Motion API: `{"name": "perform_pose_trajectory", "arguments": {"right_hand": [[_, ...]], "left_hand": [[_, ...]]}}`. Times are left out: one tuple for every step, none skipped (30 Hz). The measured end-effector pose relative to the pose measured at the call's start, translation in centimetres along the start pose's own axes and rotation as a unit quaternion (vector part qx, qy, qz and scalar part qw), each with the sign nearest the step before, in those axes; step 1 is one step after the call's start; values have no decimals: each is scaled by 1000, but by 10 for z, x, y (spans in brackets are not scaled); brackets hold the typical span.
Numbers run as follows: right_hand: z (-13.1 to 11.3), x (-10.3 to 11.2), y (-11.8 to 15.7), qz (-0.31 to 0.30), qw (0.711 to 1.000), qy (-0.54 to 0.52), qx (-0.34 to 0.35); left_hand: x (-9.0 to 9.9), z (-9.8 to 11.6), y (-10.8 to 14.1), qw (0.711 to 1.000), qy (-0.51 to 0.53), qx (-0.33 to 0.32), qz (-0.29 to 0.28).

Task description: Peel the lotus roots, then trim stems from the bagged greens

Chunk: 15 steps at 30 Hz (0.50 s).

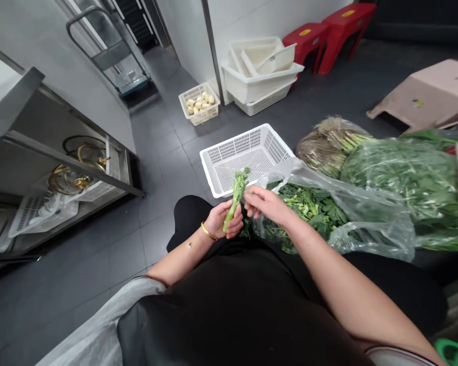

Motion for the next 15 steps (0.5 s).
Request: {"name": "perform_pose_trajectory", "arguments": {"right_hand": [[-14,2,0,26,999,15,24],[-25,4,3,64,995,60,50],[-36,4,10,103,984,120,83],[-45,-1,19,128,968,177,122],[-51,-9,28,132,952,222,166],[-53,-18,37,115,939,252,202],[-50,-27,45,82,933,272,222],[-44,-33,49,43,931,288,219],[-34,-35,51,4,933,305,192],[-23,-31,50,-27,934,324,147],[-12,-25,47,-49,935,339,95],[-4,-17,43,-61,935,346,49],[0,-10,38,-64,938,341,18],[0,-5,33,-63,945,321,6],[-2,-3,29,-65,956,286,11]], "left_hand": [[0,-2,-4,1000,-3,-2,7],[2,-2,-9,1000,-4,-8,25],[6,-2,-13,998,0,-20,55],[11,-1,-16,995,8,-34,91],[17,1,-18,991,20,-49,122],[21,2,-19,987,33,-61,142],[24,4,-20,986,45,-69,147],[24,5,-20,986,54,-73,140],[22,6,-20,988,58,-72,121],[18,6,-20,992,55,-64,97],[14,6,-18,995,49,-53,72],[10,6,-17,997,44,-43,50],[6,6,-15,998,41,-35,31],[3,8,-13,998,41,-35,15],[1,11,-11,998,43,-38,2]]}}
Point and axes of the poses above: each hand's wrist, its own y-axis away from the middle knuckle, its own x-axis out of the back of the hand, z = x × y, the point moved 8 cm from there along -y, towards the middle knuckle, and after that the axes turned 7 degrees about x, right-handed, at the moved point
